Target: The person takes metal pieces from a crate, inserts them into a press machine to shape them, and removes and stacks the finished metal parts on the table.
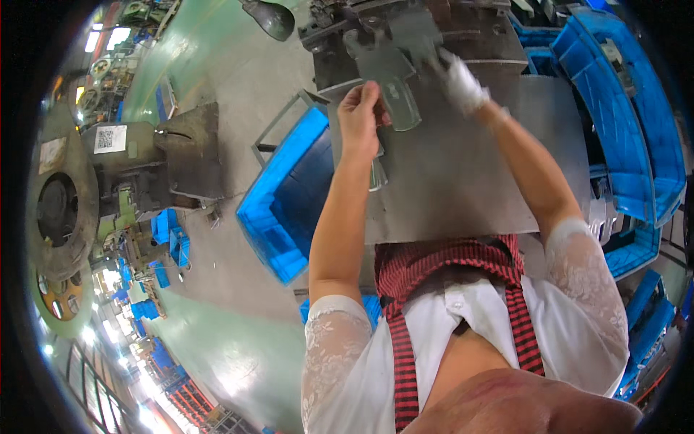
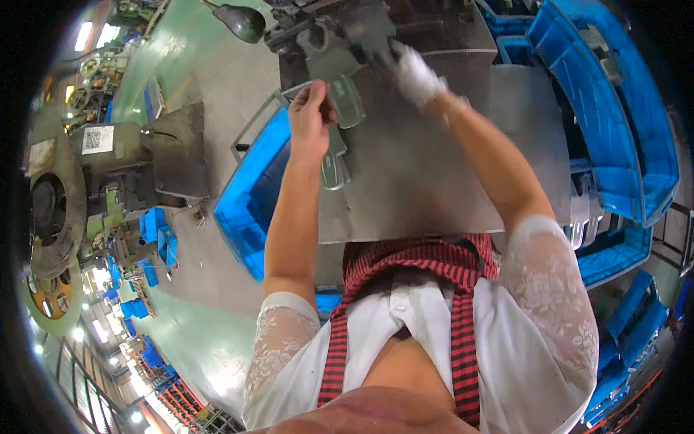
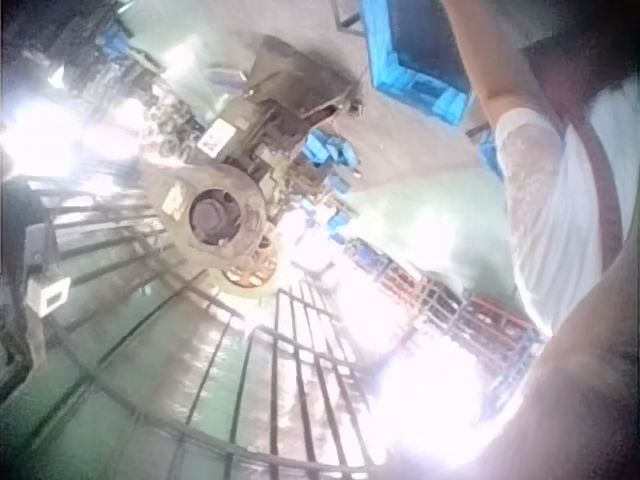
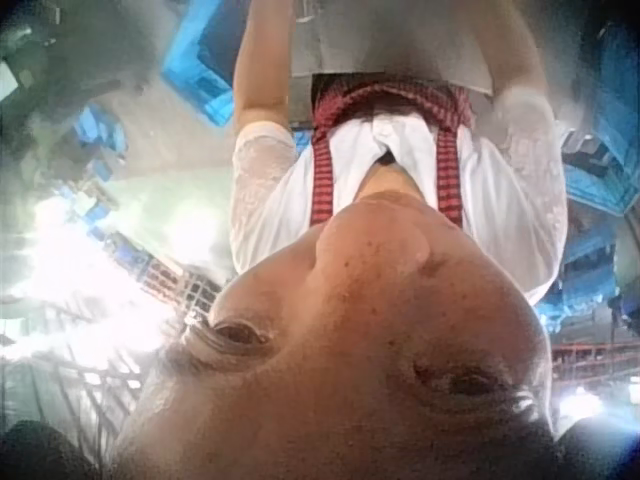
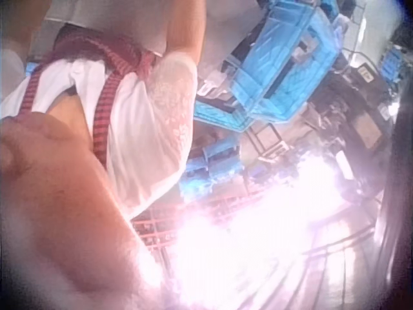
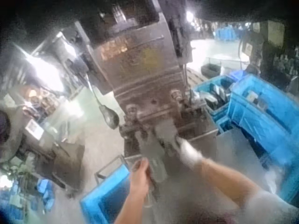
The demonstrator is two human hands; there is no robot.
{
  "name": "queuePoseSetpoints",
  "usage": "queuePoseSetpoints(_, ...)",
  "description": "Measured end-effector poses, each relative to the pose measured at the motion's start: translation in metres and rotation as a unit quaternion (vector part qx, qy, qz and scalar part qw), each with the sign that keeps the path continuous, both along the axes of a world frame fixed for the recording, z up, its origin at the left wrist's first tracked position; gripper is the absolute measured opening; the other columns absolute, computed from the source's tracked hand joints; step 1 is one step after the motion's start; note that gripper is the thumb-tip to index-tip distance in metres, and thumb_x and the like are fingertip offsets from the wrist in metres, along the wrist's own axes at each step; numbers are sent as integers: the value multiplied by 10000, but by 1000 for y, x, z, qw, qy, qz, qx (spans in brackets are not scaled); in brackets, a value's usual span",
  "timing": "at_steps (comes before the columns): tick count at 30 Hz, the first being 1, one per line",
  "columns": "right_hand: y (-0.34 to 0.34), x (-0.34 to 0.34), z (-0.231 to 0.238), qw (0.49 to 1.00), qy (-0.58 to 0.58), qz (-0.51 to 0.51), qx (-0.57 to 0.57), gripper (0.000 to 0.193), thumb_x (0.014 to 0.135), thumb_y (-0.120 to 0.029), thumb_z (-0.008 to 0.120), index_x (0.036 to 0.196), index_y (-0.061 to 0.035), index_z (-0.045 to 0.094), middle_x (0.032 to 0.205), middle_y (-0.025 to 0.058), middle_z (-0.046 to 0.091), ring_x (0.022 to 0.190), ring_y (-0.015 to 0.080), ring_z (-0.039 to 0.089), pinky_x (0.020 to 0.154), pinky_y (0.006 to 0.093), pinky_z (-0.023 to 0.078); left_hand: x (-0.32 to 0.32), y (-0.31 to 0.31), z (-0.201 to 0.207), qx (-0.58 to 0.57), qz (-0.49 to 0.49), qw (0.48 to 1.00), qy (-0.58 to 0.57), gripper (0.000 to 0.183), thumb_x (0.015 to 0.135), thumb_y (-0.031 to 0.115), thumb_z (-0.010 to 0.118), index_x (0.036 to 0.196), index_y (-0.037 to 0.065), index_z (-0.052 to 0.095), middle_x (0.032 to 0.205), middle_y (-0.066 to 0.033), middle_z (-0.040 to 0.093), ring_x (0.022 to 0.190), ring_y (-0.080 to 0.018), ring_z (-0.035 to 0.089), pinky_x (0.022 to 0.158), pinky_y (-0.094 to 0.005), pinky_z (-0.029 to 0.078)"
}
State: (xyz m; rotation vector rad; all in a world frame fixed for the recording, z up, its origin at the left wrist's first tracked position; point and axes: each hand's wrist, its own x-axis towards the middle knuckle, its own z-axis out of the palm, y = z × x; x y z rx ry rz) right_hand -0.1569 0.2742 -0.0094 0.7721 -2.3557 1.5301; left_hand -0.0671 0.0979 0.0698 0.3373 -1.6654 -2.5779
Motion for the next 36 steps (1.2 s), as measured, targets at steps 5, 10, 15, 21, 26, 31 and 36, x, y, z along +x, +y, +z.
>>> queuePoseSetpoints(5, 17, 134, 0, 873, -484, 13, 64, 271, 807, -238, 464, 959, -25, 535, 778, 153, 585, 676, 283, 569, 602, 361, 443, -52, 30, 7, -101, -46, 994, -20, 163, 771, 197, 581, 716, 50, 533, 624, -7, 512, 483, -85, 452, 397, -222, 352)
queuePoseSetpoints(10, 26, 45, 40, 970, -229, -69, 44, 285, 809, -188, 436, 1041, -45, 522, 843, 149, 582, 783, 261, 571, 668, 351, 460, -117, 27, -2, -128, 12, 991, -44, 171, 756, 157, 569, 683, 11, 518, 565, -42, 509, 405, -114, 453, 360, -234, 376)
queuePoseSetpoints(15, -40, -46, 23, 943, -228, -148, -191, 209, 833, -243, 462, 901, -58, 530, 652, -3, 532, 504, 93, 443, 462, 238, 378, -136, 40, -6, -210, 100, 971, -51, 184, 745, 174, 582, 729, -6, 547, 606, -68, 550, 433, -166, 504, 374, -289, 421)
queuePoseSetpoints(21, -46, -50, 11, 989, -78, -122, -38, 249, 775, -242, 487, 821, -11, 565, 729, 162, 589, 700, 314, 552, 611, 343, 429, -48, -54, -28, -752, 17, 657, 50, 469, 716, 417, 587, 898, -13, 539, 686, -121, 575, 608, -214, 574, 568, -326, 448)
queuePoseSetpoints(26, -38, -46, 8, 970, -213, -93, -74, 268, 797, -173, 499, 1024, -30, 499, 804, 67, 571, 671, 143, 541, 551, 255, 448, 26, -74, 19, -419, -159, 886, -121, 425, 783, 420, 507, 937, 25, 538, 774, -96, 589, 656, -154, 557, 582, -260, 429)
queuePoseSetpoints(31, -16, -52, 6, 973, -197, -87, -81, 311, 814, -196, 479, 1073, -24, 479, 874, 69, 575, 723, 169, 553, 571, 297, 441, 37, 1, 181, -59, -390, 900, 184, 646, 821, 550, 211, 1181, 37, 367, 1047, -200, 516, 847, -238, 551, 685, -307, 423)
queuePoseSetpoints(36, -30, -39, 35, 989, -60, -130, -43, 313, 835, -225, 425, 1046, -4, 492, 1047, 148, 525, 860, 292, 535, 722, 388, 425, 13, 2, 226, -60, -378, 917, 115, 626, 760, 515, 393, 1131, 12, 419, 1064, -210, 480, 838, -289, 536, 717, -363, 423)
